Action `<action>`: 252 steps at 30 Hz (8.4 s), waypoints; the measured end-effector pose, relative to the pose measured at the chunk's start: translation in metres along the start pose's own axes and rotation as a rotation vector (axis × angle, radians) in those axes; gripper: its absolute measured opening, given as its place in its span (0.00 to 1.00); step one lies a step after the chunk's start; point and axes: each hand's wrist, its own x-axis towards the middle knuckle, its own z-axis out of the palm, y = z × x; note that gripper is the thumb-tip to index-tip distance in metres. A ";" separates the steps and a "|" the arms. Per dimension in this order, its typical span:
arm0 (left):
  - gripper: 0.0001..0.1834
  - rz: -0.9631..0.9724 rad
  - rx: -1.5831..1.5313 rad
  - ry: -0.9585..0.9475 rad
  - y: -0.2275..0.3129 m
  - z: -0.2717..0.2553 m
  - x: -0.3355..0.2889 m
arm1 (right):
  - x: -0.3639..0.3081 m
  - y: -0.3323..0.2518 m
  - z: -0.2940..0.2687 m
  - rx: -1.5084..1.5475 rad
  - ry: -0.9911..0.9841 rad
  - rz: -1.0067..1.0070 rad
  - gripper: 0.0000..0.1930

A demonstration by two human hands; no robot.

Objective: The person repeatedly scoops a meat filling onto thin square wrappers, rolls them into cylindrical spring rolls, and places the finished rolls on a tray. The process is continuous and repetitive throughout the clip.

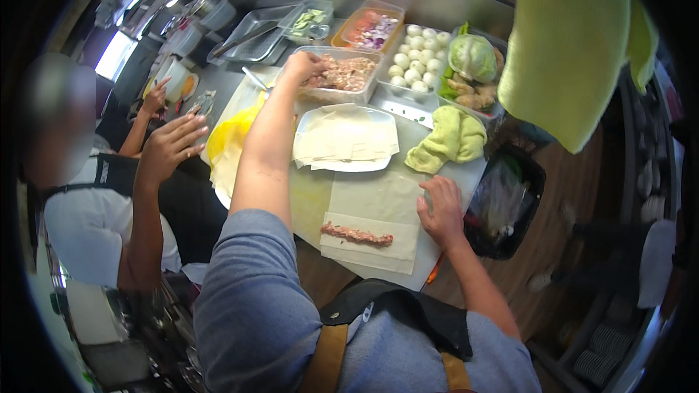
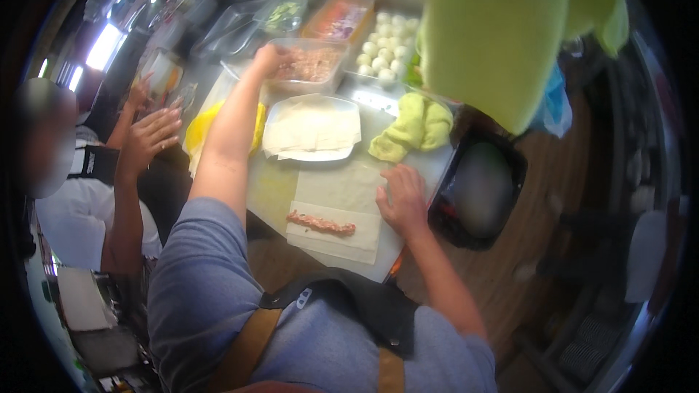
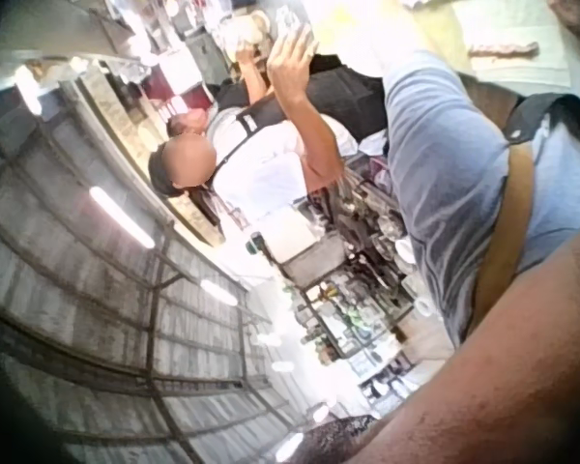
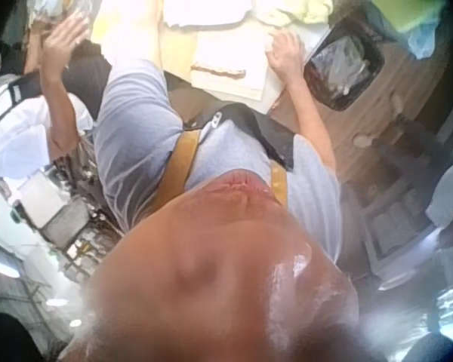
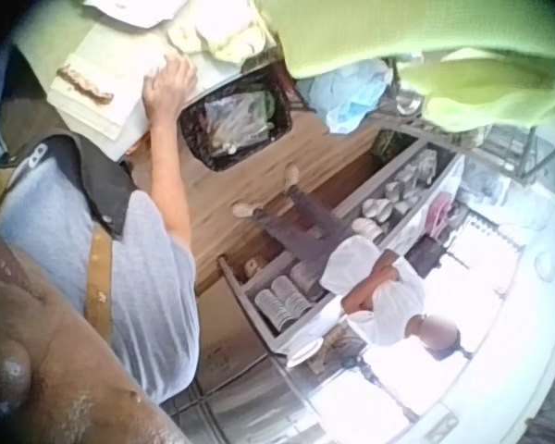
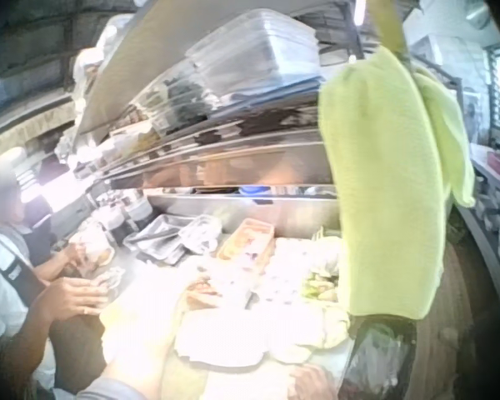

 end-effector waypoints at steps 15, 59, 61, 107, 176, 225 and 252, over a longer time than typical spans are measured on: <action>0.16 -0.085 0.026 0.072 0.064 -0.001 -0.030 | -0.001 0.005 0.002 -0.025 -0.010 -0.051 0.14; 0.18 -0.079 0.011 0.006 0.075 0.004 -0.018 | -0.003 0.005 0.004 -0.048 -0.023 -0.031 0.10; 0.20 -0.108 0.069 0.114 0.053 0.011 -0.008 | -0.001 0.002 0.006 -0.031 -0.031 -0.053 0.10; 0.28 0.077 -0.040 0.181 0.061 -0.019 -0.054 | -0.001 0.008 0.009 -0.087 0.053 -0.114 0.08; 0.15 0.336 -0.627 0.165 0.114 -0.004 -0.340 | -0.009 0.022 0.020 -0.140 0.080 -0.131 0.09; 0.30 0.583 -0.014 -0.432 0.106 0.083 -0.409 | 0.004 0.000 -0.033 0.002 -0.436 -0.021 0.19; 0.12 0.478 -0.264 -0.211 0.099 0.110 -0.436 | -0.073 -0.029 0.006 -0.313 -0.292 -0.116 0.15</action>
